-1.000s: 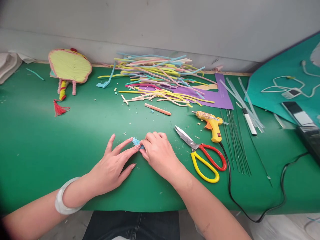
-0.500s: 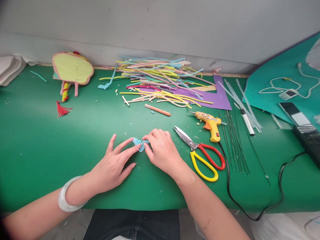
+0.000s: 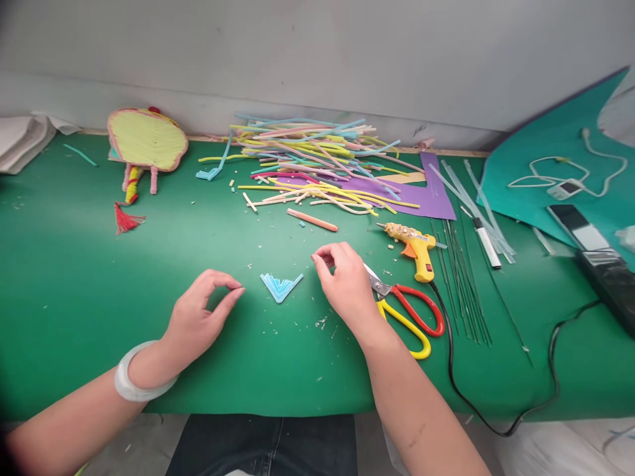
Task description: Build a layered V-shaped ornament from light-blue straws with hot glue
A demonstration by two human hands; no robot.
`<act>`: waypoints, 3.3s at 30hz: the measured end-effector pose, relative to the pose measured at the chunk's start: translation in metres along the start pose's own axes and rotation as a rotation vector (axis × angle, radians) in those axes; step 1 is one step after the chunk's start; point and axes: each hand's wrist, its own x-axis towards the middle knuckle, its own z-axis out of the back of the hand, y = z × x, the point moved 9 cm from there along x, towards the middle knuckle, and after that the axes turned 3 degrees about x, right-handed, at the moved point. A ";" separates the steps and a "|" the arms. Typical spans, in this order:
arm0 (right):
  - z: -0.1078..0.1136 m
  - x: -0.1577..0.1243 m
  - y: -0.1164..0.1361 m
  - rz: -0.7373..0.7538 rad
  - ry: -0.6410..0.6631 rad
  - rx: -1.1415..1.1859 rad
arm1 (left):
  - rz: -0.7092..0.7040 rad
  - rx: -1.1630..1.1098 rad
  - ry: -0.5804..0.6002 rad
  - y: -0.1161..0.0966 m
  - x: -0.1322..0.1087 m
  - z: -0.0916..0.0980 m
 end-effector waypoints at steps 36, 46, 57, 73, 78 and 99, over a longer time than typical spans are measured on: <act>0.002 0.004 -0.024 -0.197 -0.022 0.105 | 0.262 -0.222 0.265 0.022 -0.003 -0.016; 0.001 0.004 -0.023 -0.197 -0.014 0.108 | 0.228 -0.312 0.261 0.022 -0.004 -0.019; -0.001 0.004 -0.023 -0.197 -0.001 0.106 | 0.249 -0.332 0.267 0.024 -0.005 -0.022; -0.046 -0.047 0.085 0.420 0.331 0.173 | 0.016 -0.393 0.279 -0.013 -0.005 -0.016; -0.043 -0.044 0.079 0.368 0.286 0.239 | -0.080 -0.479 0.283 -0.020 -0.007 -0.016; -0.003 -0.016 0.047 0.184 0.041 -0.035 | 0.013 -0.351 0.143 -0.004 -0.003 -0.005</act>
